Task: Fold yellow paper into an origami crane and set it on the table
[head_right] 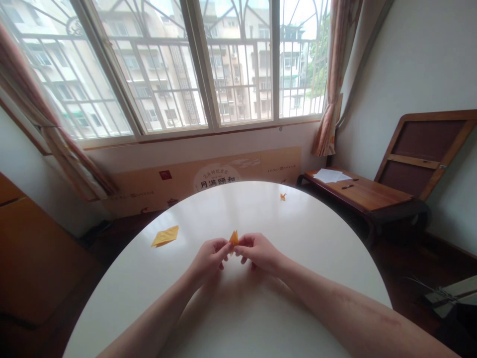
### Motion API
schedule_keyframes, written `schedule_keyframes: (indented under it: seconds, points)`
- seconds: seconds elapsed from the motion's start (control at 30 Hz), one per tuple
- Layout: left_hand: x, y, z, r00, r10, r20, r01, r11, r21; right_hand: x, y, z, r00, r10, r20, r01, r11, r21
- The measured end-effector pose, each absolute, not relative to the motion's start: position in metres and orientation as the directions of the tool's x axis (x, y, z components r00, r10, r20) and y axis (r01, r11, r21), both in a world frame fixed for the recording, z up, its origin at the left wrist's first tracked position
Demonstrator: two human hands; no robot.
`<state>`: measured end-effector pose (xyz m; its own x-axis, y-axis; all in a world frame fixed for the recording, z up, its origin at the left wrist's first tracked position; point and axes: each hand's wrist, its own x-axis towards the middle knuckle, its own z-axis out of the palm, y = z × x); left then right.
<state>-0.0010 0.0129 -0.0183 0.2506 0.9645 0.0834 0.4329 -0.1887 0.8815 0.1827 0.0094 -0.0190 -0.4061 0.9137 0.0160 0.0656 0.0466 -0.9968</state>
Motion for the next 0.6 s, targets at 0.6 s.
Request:
schedule_keyframes:
  seconds: [0.6]
  points:
    - [-0.022, 0.028, -0.018, 0.125, 0.941, 0.313, 0.662, -0.314, 0.68, 0.183, 0.022, -0.016, -0.38, 0.922, -0.068, 0.081, -0.04, -0.996]
